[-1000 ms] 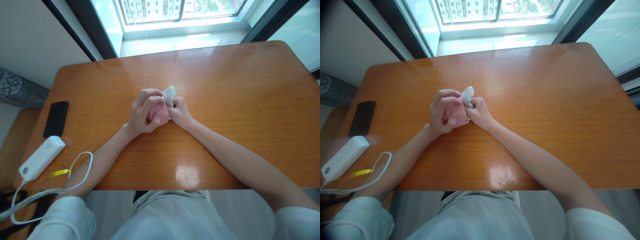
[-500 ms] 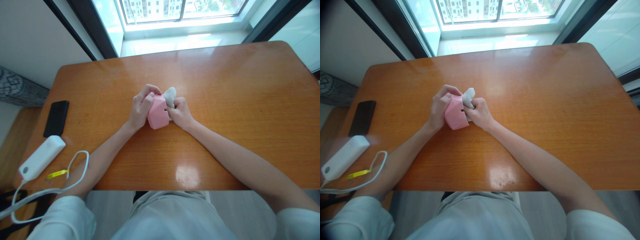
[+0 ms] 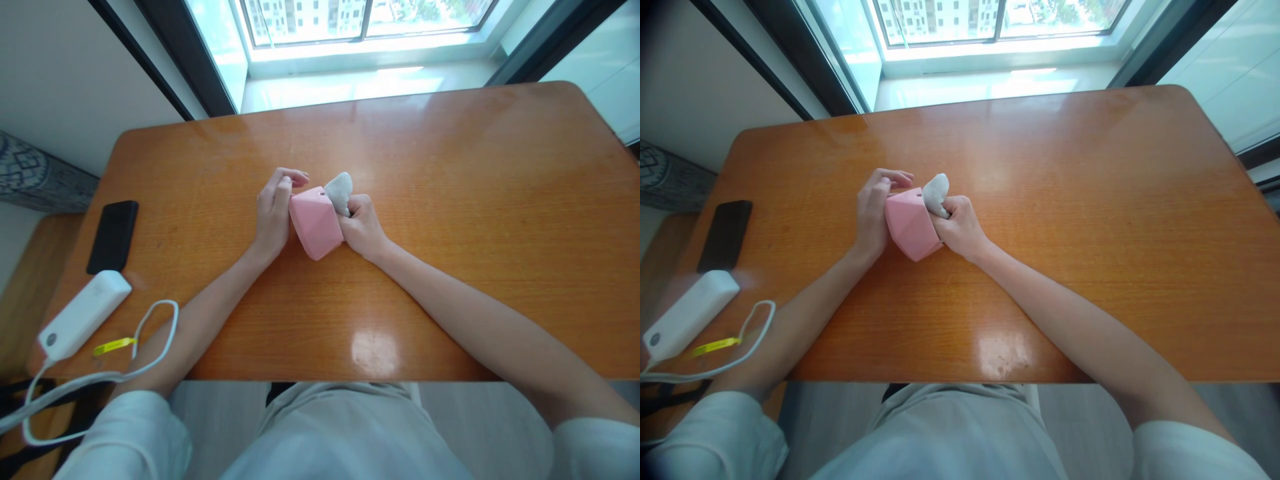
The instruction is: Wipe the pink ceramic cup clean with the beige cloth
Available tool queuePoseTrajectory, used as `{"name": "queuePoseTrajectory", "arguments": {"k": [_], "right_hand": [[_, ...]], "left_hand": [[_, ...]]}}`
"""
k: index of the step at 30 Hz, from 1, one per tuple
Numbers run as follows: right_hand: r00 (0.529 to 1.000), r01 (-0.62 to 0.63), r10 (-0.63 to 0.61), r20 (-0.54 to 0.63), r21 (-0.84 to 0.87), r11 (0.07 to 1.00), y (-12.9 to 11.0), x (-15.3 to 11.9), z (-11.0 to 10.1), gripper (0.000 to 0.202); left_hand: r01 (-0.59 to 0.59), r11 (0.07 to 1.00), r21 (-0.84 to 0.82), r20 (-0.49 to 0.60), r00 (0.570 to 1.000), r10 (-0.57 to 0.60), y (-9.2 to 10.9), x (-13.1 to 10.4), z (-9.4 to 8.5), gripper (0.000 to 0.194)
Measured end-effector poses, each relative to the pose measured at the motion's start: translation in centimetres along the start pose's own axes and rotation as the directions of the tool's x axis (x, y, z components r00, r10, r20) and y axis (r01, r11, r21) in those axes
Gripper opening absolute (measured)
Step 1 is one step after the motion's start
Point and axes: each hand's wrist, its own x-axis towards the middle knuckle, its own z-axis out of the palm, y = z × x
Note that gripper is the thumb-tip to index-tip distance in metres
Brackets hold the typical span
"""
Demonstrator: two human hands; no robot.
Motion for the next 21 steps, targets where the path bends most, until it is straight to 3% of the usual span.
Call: {"name": "queuePoseTrajectory", "arguments": {"k": [2,3,5,7,10,13,21], "right_hand": [[1.000,-0.001,0.001,0.001,0.009,1.000,-0.1,0.0,0.0,0.054],[1.000,0.000,0.000,0.003,0.010,1.000,-0.1,0.1,0.0,0.053],[1.000,0.008,-0.008,0.009,0.005,1.000,-0.1,0.1,-0.1,0.049],[1.000,0.020,-0.019,0.010,-0.009,1.000,-0.1,0.1,-0.2,0.044],[1.000,0.023,-0.023,0.001,-0.024,0.999,0.2,0.1,-0.3,0.038],[1.000,0.008,-0.008,-0.018,-0.019,1.000,0.3,0.2,-0.2,0.038],[0.998,-0.026,0.029,-0.051,0.045,0.999,-0.4,0.2,0.0,0.060]], "left_hand": [[-0.213,0.976,0.044,-0.023,0.977,0.214,0.6,-0.8,0.0,0.040],[-0.338,0.938,0.075,0.027,0.941,0.337,0.8,-1.1,0.0,0.039],[-0.568,0.813,0.131,0.188,0.819,0.542,0.8,-1.5,-0.3,0.041],[-0.672,0.721,0.171,0.296,0.733,0.613,0.3,-1.5,-0.6,0.050],[-0.652,0.734,0.192,0.325,0.748,0.579,-0.7,-1.1,-1.0,0.059],[-0.639,0.745,0.190,0.333,0.756,0.563,-1.1,-0.9,-1.0,0.051],[-0.556,0.808,0.197,0.288,0.820,0.494,1.4,-1.3,-0.5,0.040]]}}
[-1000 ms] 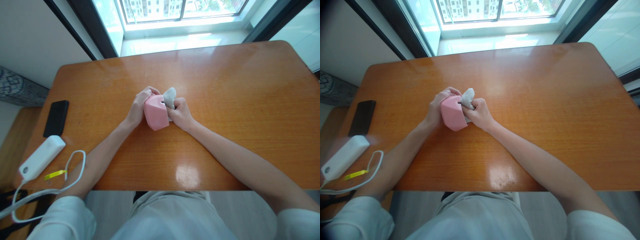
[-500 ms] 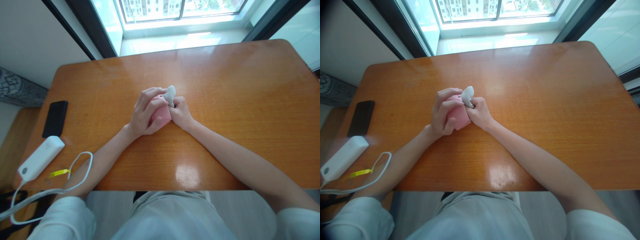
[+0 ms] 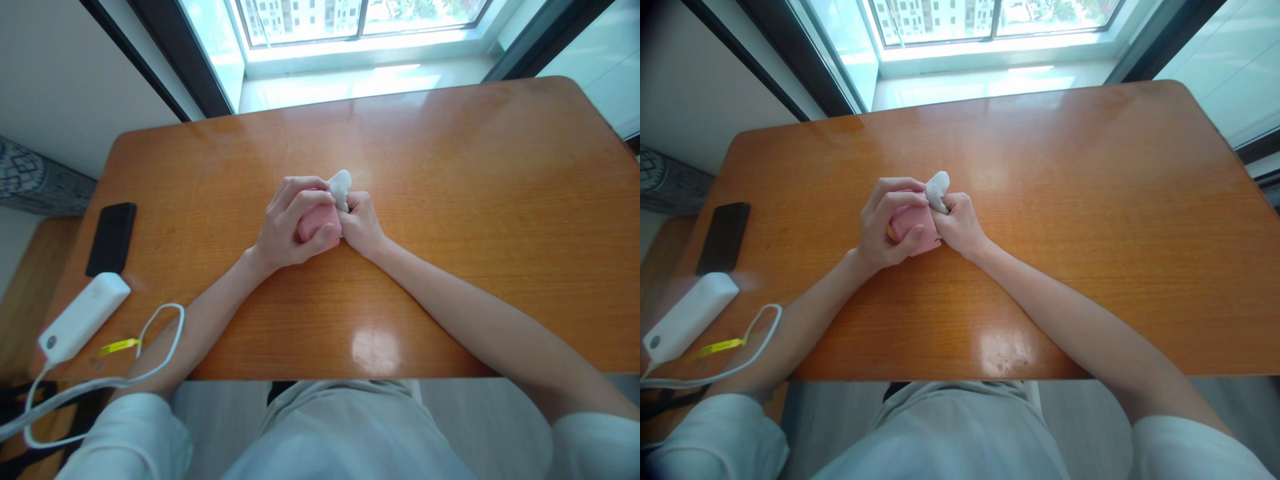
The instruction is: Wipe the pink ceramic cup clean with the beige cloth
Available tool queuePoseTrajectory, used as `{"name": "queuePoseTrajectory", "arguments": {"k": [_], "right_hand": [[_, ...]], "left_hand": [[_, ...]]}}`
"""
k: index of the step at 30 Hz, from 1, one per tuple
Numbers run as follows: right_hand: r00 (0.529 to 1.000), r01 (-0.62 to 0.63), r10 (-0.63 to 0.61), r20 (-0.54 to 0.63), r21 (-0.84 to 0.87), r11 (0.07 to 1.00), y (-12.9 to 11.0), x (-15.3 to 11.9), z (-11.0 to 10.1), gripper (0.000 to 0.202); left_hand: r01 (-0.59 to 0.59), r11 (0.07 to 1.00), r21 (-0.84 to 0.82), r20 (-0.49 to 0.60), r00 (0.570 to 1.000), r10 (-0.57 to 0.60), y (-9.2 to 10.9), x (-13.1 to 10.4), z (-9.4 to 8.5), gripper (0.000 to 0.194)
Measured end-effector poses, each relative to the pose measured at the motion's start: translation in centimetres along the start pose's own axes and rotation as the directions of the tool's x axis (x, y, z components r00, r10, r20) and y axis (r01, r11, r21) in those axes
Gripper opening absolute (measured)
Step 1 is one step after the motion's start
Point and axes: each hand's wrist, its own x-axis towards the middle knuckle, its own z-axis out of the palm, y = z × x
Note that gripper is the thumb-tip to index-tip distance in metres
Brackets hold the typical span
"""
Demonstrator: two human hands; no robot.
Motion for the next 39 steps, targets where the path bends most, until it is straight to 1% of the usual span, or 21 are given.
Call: {"name": "queuePoseTrajectory", "arguments": {"k": [2,4,5,7,10,14,17,20,22,24,25,27,29,31,32,33,34,35,36,37,39], "right_hand": [[1.000,-0.003,0.003,-0.008,-0.004,1.000,-0.1,-0.1,0.0,0.062],[1.000,-0.012,0.012,-0.008,-0.016,1.000,-0.2,-0.2,0.0,0.063],[1.000,-0.016,0.016,-0.007,-0.025,1.000,-0.3,-0.3,0.1,0.064],[1.000,-0.014,0.013,-0.005,-0.041,0.999,-0.3,-0.4,0.1,0.064],[1.000,0.011,-0.011,-0.001,-0.049,0.999,-0.1,-0.4,0.2,0.063],[0.999,0.034,-0.033,0.014,-0.068,0.997,0.3,-0.3,0.1,0.064],[0.999,0.048,-0.046,0.029,-0.086,0.995,0.5,-0.3,0.1,0.064],[0.997,0.060,-0.056,0.049,-0.089,0.994,0.5,-0.4,0.0,0.061],[0.997,0.063,-0.058,0.058,-0.087,0.994,0.5,-0.4,0.0,0.060],[0.996,0.063,-0.058,0.063,-0.085,0.994,0.6,-0.4,0.0,0.059],[0.996,0.063,-0.057,0.062,-0.084,0.994,0.6,-0.3,0.0,0.058],[0.997,0.060,-0.055,0.056,-0.079,0.995,0.7,-0.2,0.1,0.057],[0.998,0.052,-0.049,0.049,-0.072,0.996,0.7,-0.2,0.1,0.057],[0.998,0.044,-0.042,0.043,-0.063,0.997,0.7,-0.1,0.2,0.056],[0.998,0.044,-0.041,0.039,-0.061,0.997,0.7,-0.1,0.2,0.054],[0.998,0.047,-0.045,0.036,-0.059,0.997,0.7,-0.1,0.2,0.053],[0.998,0.053,-0.051,0.033,-0.055,0.997,0.7,-0.1,0.3,0.052],[0.998,0.059,-0.057,0.031,-0.050,0.997,0.7,-0.1,0.3,0.050],[0.998,0.063,-0.062,0.033,-0.046,0.997,0.7,0.0,0.3,0.048],[0.997,0.063,-0.062,0.035,-0.041,0.997,0.7,0.0,0.3,0.046],[0.998,0.054,-0.052,0.035,-0.035,0.998,0.8,0.0,0.3,0.045]], "left_hand": [[0.042,0.996,-0.074,-0.015,0.999,-0.043,0.5,0.3,0.0,0.035],[0.146,0.977,-0.157,-0.016,0.989,-0.150,0.7,0.6,0.0,0.034],[0.215,0.957,-0.196,-0.008,0.975,-0.221,0.7,0.7,0.0,0.036],[0.353,0.896,-0.267,0.013,0.932,-0.363,0.6,0.8,0.1,0.040],[0.475,0.817,-0.327,0.042,0.871,-0.490,0.4,1.2,0.1,0.043],[0.548,0.762,-0.346,0.078,0.826,-0.558,0.4,1.9,-0.2,0.037],[0.594,0.730,-0.337,0.116,0.796,-0.594,-0.1,2.2,-0.5,0.045],[0.635,0.688,-0.352,0.165,0.765,-0.622,-1.3,2.1,-0.5,0.053],[0.655,0.670,-0.349,0.174,0.748,-0.641,-2.0,1.8,-0.4,0.056],[0.649,0.681,-0.339,0.140,0.750,-0.646,-2.3,1.5,-0.1,0.059],[0.630,0.701,-0.335,0.097,0.763,-0.639,-2.2,1.4,0.0,0.061],[0.547,0.773,-0.321,-0.035,0.809,-0.587,-1.8,1.1,0.2,0.060],[0.402,0.875,-0.270,-0.152,0.879,-0.451,-1.3,0.7,0.2,0.053],[0.188,0.968,-0.163,-0.173,0.961,-0.216,-1.2,0.3,-0.1,0.045],[0.056,0.994,-0.095,-0.145,0.987,-0.069,-1.3,0.1,-0.3,0.043],[-0.098,0.995,-0.026,-0.107,0.990,0.095,-1.7,-0.1,-0.5,0.044],[-0.238,0.971,0.031,-0.060,0.969,0.240,-2.2,-0.3,-0.7,0.046],[-0.353,0.934,0.058,-0.010,0.935,0.354,-2.8,-0.5,-0.9,0.047],[-0.421,0.905,0.062,0.036,0.907,0.420,-3.5,-0.6,-1.0,0.048],[-0.453,0.890,0.056,0.071,0.891,0.449,-4.2,-0.8,-1.2,0.049],[-0.471,0.880,0.052,0.119,0.878,0.463,-5.4,-1.0,-1.4,0.047]]}}
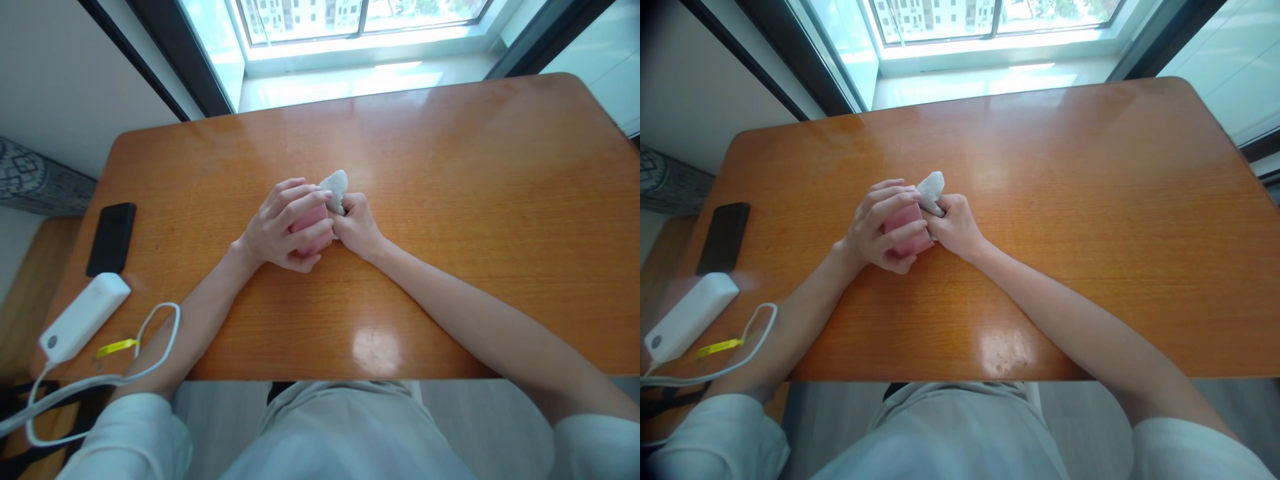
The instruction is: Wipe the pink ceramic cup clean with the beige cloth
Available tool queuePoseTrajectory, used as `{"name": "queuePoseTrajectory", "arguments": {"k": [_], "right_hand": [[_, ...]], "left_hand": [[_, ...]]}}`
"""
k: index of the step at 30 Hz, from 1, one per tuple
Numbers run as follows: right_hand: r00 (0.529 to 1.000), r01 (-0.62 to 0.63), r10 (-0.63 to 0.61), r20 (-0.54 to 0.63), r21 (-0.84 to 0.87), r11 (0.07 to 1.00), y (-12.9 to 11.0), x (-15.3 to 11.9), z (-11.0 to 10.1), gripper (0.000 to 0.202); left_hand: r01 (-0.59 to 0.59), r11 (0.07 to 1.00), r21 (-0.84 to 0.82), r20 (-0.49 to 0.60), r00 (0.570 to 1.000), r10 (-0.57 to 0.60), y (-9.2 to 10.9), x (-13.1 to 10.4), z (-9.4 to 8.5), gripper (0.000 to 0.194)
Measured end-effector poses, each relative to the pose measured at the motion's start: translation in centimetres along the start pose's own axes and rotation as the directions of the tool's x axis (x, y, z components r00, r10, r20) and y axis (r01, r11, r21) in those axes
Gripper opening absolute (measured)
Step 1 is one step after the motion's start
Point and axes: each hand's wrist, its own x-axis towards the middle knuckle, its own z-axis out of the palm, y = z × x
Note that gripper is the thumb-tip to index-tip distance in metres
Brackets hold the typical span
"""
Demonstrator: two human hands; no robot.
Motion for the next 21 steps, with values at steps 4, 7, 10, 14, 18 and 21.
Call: {"name": "queuePoseTrajectory", "arguments": {"k": [4,7,10,14,18,21], "right_hand": [[1.000,0.012,-0.012,-0.004,-0.006,1.000,0.1,0.1,0.1,0.038],[0.999,0.033,-0.033,-0.013,-0.019,0.999,0.1,0.1,0.0,0.035],[0.999,0.040,-0.041,-0.026,-0.034,0.999,0.1,0.1,-0.1,0.036],[0.999,0.038,-0.039,-0.028,-0.040,0.998,0.2,0.0,-0.2,0.038],[0.999,0.037,-0.039,-0.034,-0.057,0.998,0.1,0.0,-0.2,0.038],[0.999,0.023,-0.026,-0.047,-0.062,0.998,-0.2,0.0,-0.2,0.046]], "left_hand": [[0.047,0.997,0.068,0.057,0.997,-0.051,-0.4,-0.7,-0.1,0.044],[0.092,0.987,0.136,0.052,0.994,-0.100,0.2,-0.4,-0.1,0.044],[0.118,0.983,0.139,0.037,0.992,-0.125,0.8,0.5,-0.2,0.041],[0.157,0.984,0.082,-0.025,0.987,-0.156,1.6,2.0,-0.2,0.034],[0.193,0.981,0.026,-0.052,0.980,-0.192,2.2,2.8,-0.3,0.031],[0.283,0.959,-0.034,-0.047,0.958,-0.284,2.6,3.1,-0.3,0.032]]}}
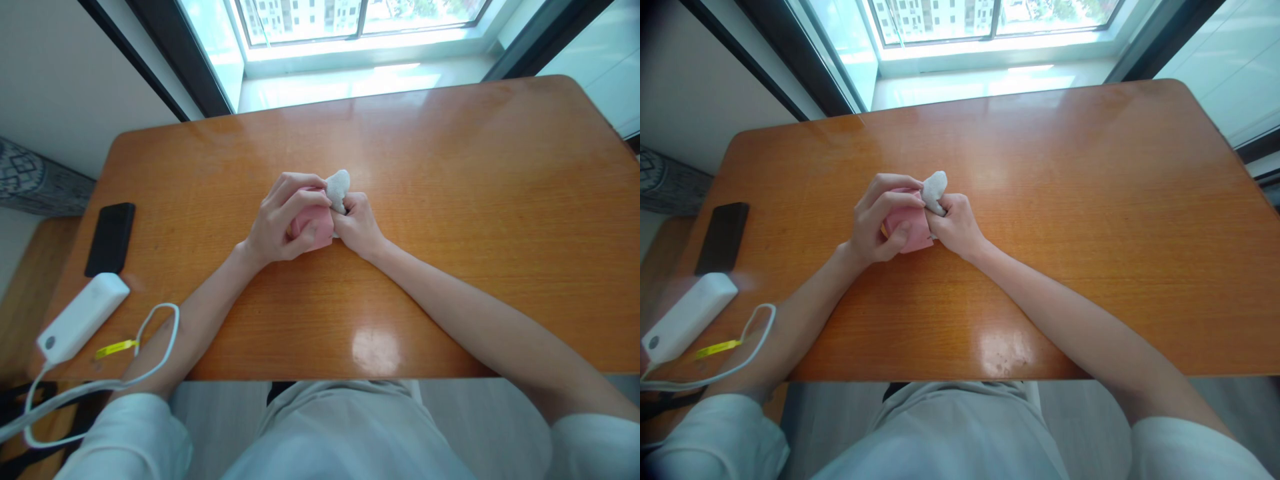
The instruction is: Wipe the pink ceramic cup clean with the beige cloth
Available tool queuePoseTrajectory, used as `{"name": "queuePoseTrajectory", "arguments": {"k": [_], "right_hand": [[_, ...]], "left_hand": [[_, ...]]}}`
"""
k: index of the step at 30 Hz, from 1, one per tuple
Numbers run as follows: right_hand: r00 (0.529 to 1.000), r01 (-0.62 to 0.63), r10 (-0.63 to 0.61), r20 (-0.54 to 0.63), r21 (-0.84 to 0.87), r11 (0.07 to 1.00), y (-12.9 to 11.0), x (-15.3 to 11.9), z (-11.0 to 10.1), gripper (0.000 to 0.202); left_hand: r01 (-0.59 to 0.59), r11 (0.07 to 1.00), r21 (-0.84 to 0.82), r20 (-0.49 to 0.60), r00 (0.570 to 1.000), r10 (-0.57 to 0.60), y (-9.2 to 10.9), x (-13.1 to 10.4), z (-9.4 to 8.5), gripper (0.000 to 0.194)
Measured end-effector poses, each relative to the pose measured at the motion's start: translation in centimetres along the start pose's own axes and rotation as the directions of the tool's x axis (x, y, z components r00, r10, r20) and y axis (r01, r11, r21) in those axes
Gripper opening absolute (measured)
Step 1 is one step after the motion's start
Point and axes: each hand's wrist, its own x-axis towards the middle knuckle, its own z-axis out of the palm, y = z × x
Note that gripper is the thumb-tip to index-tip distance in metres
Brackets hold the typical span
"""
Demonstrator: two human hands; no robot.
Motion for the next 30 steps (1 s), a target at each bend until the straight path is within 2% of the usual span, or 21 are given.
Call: {"name": "queuePoseTrajectory", "arguments": {"k": [3,5,7,10,12,16,19,23,25,27,29,30], "right_hand": [[1.000,-0.029,0.029,0.011,-0.001,1.000,-0.2,-0.1,0.0,0.055],[0.999,-0.039,0.039,0.018,-0.006,0.999,-0.2,-0.2,0.0,0.056],[0.999,-0.036,0.037,0.018,-0.004,0.999,-0.1,-0.2,0.0,0.052],[1.000,-0.022,0.022,0.014,0.011,1.000,0.0,-0.3,0.1,0.044],[1.000,-0.019,0.019,0.017,0.005,1.000,0.0,-0.3,0.0,0.046],[1.000,-0.018,0.018,0.017,-0.023,1.000,0.0,-0.3,0.0,0.058],[0.999,-0.008,0.009,0.037,-0.024,1.000,-0.1,-0.5,0.1,0.059],[0.998,0.004,-0.004,0.064,-0.012,1.000,-0.2,-0.5,0.2,0.057],[0.998,0.011,-0.011,0.062,0.001,1.000,-0.1,-0.4,0.2,0.055],[0.998,0.012,-0.013,0.064,0.013,1.000,-0.1,-0.4,0.2,0.052],[0.998,0.004,-0.005,0.065,0.017,1.000,0.0,-0.3,0.2,0.053],[0.998,0.000,-0.001,0.064,0.013,1.000,0.0,-0.3,0.2,0.054]], "left_hand": [[0.167,0.980,-0.108,0.026,0.986,-0.165,0.6,0.3,0.0,0.035],[0.279,0.938,-0.205,0.034,0.960,-0.278,0.8,0.6,0.1,0.039],[0.400,0.858,-0.322,0.045,0.912,-0.408,1.0,0.8,0.3,0.043],[0.552,0.706,-0.444,0.086,0.810,-0.580,1.0,1.1,0.6,0.045],[0.598,0.655,-0.461,0.105,0.770,-0.629,0.9,1.3,0.6,0.047],[0.655,0.584,-0.479,0.167,0.721,-0.672,0.3,1.6,0.3,0.047],[0.685,0.523,-0.508,0.208,0.686,-0.697,-0.7,1.3,0.5,0.046],[0.710,0.484,-0.512,0.181,0.640,-0.747,-1.6,0.5,1.3,0.044],[0.697,0.491,-0.522,0.127,0.633,-0.763,-1.6,0.3,1.7,0.045],[0.658,0.560,-0.503,0.014,0.654,-0.756,-1.2,0.1,1.9,0.046],[0.584,0.683,-0.439,-0.138,0.707,-0.694,-0.7,0.0,1.9,0.045],[0.523,0.761,-0.383,-0.209,0.754,-0.623,-0.5,-0.1,1.9,0.043]]}}
